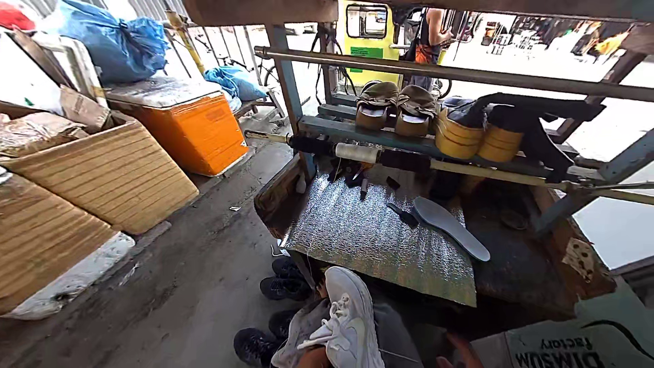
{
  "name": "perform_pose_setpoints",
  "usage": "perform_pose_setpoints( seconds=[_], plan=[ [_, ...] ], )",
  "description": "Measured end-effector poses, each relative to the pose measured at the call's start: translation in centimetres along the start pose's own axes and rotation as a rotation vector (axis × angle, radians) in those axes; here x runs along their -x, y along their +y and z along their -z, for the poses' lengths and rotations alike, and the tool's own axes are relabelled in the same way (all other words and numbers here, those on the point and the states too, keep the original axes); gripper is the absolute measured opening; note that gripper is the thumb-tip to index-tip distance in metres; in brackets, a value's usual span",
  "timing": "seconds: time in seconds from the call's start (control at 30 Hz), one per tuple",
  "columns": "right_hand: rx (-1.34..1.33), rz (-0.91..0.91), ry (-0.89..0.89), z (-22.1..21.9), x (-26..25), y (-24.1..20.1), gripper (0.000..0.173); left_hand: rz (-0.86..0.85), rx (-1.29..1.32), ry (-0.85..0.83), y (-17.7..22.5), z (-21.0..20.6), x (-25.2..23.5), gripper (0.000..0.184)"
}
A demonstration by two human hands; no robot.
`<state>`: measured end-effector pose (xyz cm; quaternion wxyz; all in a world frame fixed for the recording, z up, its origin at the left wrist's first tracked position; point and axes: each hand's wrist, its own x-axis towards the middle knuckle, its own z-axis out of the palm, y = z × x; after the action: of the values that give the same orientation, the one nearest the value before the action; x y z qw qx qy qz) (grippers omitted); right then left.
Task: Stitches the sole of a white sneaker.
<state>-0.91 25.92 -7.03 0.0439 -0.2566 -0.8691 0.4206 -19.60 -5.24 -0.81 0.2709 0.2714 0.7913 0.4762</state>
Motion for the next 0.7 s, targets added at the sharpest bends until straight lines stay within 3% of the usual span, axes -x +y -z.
perform_pose_setpoints(
  seconds=[0.07,0.13,0.23,0.33,0.4,0.5,0.53,0.63,0.7],
  plan=[
    [-0.072,0.276,-0.066,-2.7,0.2,-8.3,0.071,-0.010,-0.068,-0.041,0.2,0.2,0.3,0.014],
    [0.003,0.370,-0.109,-5.1,0.8,-13.2,0.089,-0.074,-0.201,-0.068,0.9,0.8,1.5,0.019],
    [0.130,0.348,-0.117,-6.6,0.2,-14.2,0.102,-0.127,-0.375,0.065,-0.1,3.8,5.2,0.028],
    [0.198,0.342,-0.123,-5.8,0.3,-13.0,0.106,-0.039,-0.549,0.204,-5.6,8.1,9.6,0.030],
    [0.189,0.310,-0.157,-5.2,1.0,-12.7,0.093,-0.002,-0.447,0.154,-6.3,8.4,11.9,0.026],
    [0.025,0.325,-0.132,-4.4,0.5,-11.8,0.033,-0.265,0.091,-0.008,-3.6,6.0,12.1,0.027],
    [-0.117,0.323,-0.159,-4.1,0.3,-11.8,0.026,-0.373,0.300,-0.080,-2.7,5.2,11.6,0.029],
    [-0.838,0.297,-0.370,-3.6,-0.3,-12.0,0.028,-0.523,0.669,-0.178,-1.6,3.8,9.5,0.034],
    [-1.020,0.316,-0.369,-3.4,0.0,-12.6,0.028,-0.494,0.524,-0.131,-1.7,3.5,8.2,0.029]
  ],
)
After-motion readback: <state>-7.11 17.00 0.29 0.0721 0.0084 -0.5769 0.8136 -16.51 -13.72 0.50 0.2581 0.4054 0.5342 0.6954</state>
